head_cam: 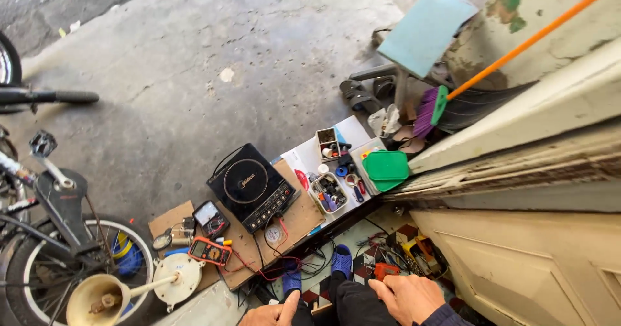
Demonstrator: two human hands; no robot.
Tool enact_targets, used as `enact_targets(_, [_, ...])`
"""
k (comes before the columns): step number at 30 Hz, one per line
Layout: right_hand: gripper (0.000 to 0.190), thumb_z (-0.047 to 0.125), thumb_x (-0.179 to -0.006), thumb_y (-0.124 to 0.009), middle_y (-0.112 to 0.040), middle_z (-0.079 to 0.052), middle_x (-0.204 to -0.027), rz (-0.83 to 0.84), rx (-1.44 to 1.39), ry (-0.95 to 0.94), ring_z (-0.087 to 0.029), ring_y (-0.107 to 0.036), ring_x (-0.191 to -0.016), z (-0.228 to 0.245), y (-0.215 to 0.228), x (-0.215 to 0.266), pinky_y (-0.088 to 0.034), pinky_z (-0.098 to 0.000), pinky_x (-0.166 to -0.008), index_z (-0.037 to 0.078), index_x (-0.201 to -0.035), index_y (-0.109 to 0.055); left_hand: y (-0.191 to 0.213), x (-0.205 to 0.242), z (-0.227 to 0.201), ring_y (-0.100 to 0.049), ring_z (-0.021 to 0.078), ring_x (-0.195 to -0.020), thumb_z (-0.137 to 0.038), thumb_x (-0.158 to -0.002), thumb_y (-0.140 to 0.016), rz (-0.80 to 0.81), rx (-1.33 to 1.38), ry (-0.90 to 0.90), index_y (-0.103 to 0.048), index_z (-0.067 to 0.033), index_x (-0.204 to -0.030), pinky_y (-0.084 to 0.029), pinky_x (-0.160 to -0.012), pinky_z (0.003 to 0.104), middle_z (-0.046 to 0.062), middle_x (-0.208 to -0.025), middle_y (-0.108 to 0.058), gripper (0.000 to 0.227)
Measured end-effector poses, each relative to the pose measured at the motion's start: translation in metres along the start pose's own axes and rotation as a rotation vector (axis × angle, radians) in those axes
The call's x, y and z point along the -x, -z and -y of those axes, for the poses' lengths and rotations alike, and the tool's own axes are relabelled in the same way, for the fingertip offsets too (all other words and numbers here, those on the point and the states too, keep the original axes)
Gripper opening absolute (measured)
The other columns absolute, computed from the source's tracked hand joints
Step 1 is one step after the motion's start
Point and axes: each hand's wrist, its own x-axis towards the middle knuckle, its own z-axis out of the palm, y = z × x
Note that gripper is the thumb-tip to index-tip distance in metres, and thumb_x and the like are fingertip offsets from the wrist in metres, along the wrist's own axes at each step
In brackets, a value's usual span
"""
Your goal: The person sits on the floor and repairs a damaged electrical cable by stripping the insulation and twisting the wires. They retrieve a bottle of glue from a refrigerator, apply it to the exposed wires, and then wrap the repaired section with black electrical tape.
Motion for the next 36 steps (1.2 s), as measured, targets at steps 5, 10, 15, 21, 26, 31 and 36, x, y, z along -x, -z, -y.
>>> enact_targets(5, [0.051, 0.072, -0.112, -0.050, -0.072, -0.002, -0.078, -0.164, -0.105, -0.077, -0.031, -0.066, -0.074, -0.010, -0.006, 0.034, -0.051, -0.0469, -0.072, 0.030, -0.090, -0.066, 0.118, 0.040, -0.102, -0.060, -0.0009, -0.059, -0.071, -0.106, -0.063, 0.209, -0.079, 0.043, -0.061, -0.0276, -0.058, -0.047, -0.070, 0.018, -0.013, -0.056, -0.058, 0.065])
enact_targets(10, [0.038, 0.069, -0.116, -0.042, -0.052, 0.006, -0.075, -0.235, -0.228, -0.201, -0.018, -0.040, -0.062, -0.017, -0.040, 0.075, -0.038, -0.0402, -0.065, 0.036, -0.103, -0.056, 0.125, 0.031, -0.108, -0.055, 0.0048, -0.064, -0.073, -0.102, -0.064, 0.055, -0.212, -0.127, -0.065, -0.0302, -0.069, -0.041, -0.068, 0.022, -0.007, -0.064, -0.054, 0.054])
enact_targets(15, [0.044, 0.072, -0.111, -0.048, -0.058, -0.001, -0.072, -0.256, -0.479, -0.472, -0.025, -0.053, -0.066, -0.006, -0.057, 0.145, -0.038, -0.0400, -0.067, 0.032, -0.097, -0.059, 0.131, -0.005, -0.103, -0.064, 0.0066, -0.067, -0.066, -0.098, -0.068, 0.092, -0.328, -0.439, -0.075, -0.0351, -0.085, -0.051, -0.071, 0.024, -0.010, -0.068, -0.070, 0.034])
enact_targets(21, [0.032, 0.061, -0.110, -0.054, -0.067, 0.005, -0.085, -0.359, -0.850, -0.703, -0.020, -0.055, -0.069, 0.009, -0.114, 0.202, -0.043, -0.0409, -0.073, 0.035, -0.118, -0.071, 0.155, 0.014, -0.143, -0.073, 0.0052, -0.079, -0.038, -0.099, -0.077, 0.175, -0.053, -0.573, -0.091, -0.0306, -0.115, -0.060, -0.080, 0.021, -0.011, -0.094, -0.090, 0.023])
enact_targets(26, [0.048, 0.053, -0.099, -0.060, -0.087, 0.004, -0.120, -0.780, -1.315, -0.677, -0.021, -0.084, -0.117, 0.055, -0.125, 0.248, -0.074, -0.0462, -0.108, 0.035, -0.142, -0.071, 0.142, 0.031, -0.160, -0.080, 0.0088, -0.092, -0.035, -0.098, -0.076, 0.294, 0.129, -0.853, -0.086, -0.0248, -0.129, -0.067, -0.089, 0.025, -0.003, -0.105, -0.090, 0.034])
enact_targets(31, [0.050, 0.047, -0.100, -0.059, -0.085, 0.002, -0.104, -1.034, -1.507, -0.643, -0.022, -0.073, -0.072, 0.079, -0.135, 0.285, -0.072, -0.0473, -0.078, 0.026, -0.143, -0.075, 0.139, 0.093, -0.197, -0.084, 0.0199, -0.108, -0.038, -0.099, -0.067, 0.496, 0.114, -0.921, -0.076, -0.0283, -0.140, -0.076, -0.104, 0.040, -0.001, -0.122, -0.086, 0.044])
enact_targets(36, [0.049, 0.045, -0.100, -0.059, -0.085, 0.000, -0.100, -1.152, -1.638, -0.822, -0.020, -0.073, -0.072, 0.097, -0.162, 0.322, -0.072, -0.0412, -0.078, 0.021, -0.138, -0.079, 0.123, 0.136, -0.217, -0.081, 0.0184, -0.086, -0.033, -0.099, -0.069, 0.548, 0.019, -0.917, -0.083, -0.0210, -0.133, -0.068, -0.076, 0.034, -0.001, -0.114, -0.090, 0.038])
